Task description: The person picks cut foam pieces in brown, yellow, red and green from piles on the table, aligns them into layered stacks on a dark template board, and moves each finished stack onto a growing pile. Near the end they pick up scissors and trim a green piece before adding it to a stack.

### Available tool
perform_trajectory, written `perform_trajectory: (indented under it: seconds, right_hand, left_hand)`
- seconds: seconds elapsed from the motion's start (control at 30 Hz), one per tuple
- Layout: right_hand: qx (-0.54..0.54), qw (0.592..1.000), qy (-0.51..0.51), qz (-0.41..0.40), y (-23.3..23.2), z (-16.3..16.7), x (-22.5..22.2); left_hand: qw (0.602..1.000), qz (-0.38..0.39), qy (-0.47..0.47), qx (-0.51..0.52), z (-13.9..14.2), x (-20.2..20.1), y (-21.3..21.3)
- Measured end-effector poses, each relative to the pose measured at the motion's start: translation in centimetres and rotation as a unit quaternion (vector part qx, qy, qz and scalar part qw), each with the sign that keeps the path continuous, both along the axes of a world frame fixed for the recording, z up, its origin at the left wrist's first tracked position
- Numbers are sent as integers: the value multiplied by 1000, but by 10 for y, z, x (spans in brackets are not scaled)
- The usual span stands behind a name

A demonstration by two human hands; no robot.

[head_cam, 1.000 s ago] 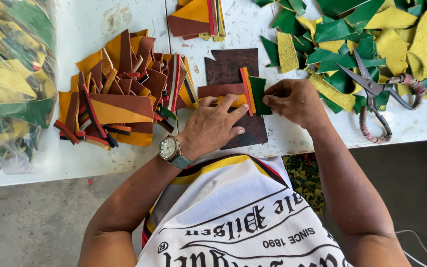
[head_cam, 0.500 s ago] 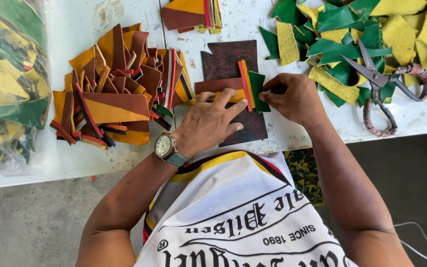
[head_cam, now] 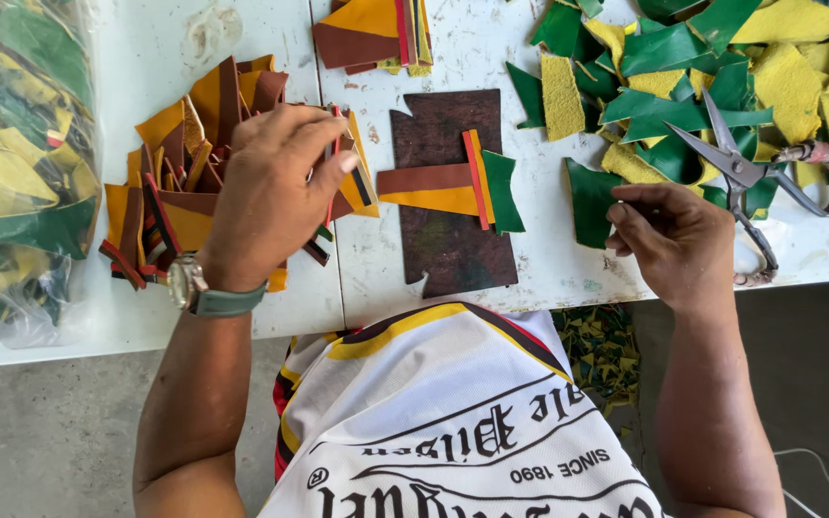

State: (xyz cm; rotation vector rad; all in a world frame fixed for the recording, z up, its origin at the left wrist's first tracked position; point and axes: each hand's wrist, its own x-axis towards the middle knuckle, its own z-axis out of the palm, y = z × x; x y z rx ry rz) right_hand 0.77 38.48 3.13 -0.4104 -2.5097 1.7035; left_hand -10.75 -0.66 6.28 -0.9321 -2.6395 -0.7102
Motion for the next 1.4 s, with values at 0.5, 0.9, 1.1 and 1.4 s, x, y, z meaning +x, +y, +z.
perform_trajectory:
  seconds: [0.5, 0.9, 1.1, 1.4]
  right_hand:
    - [150, 982, 56, 103, -49, 4, -4]
    - [326, 923, 152, 138, -84, 8, -24]
    - [193, 957, 201, 83, -78, 45, -15]
    - [165, 952, 221, 130, -97, 73, -12]
  left_hand:
    - [997, -48, -66, -13, -34, -10, 58]
    - [964, -44, -226, 137, -74, -6, 111]
    - [794, -173, -381, 440, -64, -16, 102]
    - [775, -191, -375, 472, -48, -16, 79]
